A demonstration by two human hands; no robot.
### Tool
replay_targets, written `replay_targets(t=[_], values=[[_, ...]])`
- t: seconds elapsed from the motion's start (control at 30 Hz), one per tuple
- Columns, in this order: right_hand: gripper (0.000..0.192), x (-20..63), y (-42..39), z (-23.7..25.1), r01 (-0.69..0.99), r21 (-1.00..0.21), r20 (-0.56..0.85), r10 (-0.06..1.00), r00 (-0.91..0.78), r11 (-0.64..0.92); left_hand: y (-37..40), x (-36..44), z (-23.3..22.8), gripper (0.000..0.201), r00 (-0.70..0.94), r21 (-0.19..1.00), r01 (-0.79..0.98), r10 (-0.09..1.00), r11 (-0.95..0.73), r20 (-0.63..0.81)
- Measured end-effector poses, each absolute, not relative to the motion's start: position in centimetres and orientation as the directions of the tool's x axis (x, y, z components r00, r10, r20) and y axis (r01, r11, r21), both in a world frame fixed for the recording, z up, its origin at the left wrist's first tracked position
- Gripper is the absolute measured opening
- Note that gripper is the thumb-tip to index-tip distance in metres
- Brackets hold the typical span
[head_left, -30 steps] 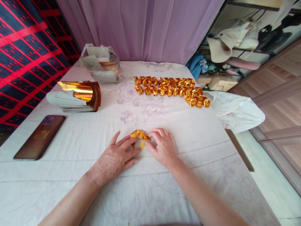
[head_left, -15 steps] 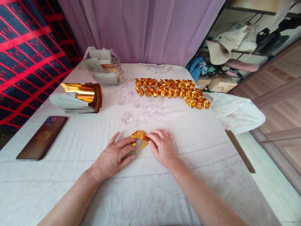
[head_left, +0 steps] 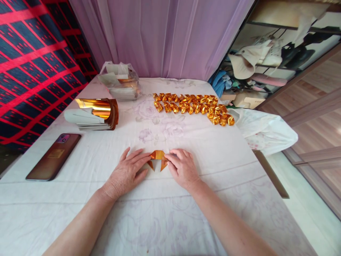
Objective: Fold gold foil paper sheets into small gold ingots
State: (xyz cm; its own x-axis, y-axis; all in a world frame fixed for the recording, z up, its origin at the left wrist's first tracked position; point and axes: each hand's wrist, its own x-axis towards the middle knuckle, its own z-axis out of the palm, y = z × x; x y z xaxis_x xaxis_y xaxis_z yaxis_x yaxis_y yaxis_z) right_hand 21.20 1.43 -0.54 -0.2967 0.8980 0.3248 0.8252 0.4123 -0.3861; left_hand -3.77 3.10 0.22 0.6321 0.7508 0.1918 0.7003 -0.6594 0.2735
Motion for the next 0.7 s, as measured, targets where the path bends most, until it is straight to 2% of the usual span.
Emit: replay_targets(t=[0.37, 0.7], values=[[0.03, 20.9, 1.3, -0.3, 0.829, -0.342, 0.292, 0.888, -0.355, 0.443, 3.1, -3.1, -0.2, 0.039, 0.607, 0.214, 0.729, 0.758, -0.65, 0.239], [0.037, 21.0, 1.4, -0.4, 0.805, -0.343, 0.308, 0.868, -0.389, 0.483, 3.0, -2.2, 0.6, 0.028, 0.577, 0.228, 0.742, 0.774, -0.631, 0.262]])
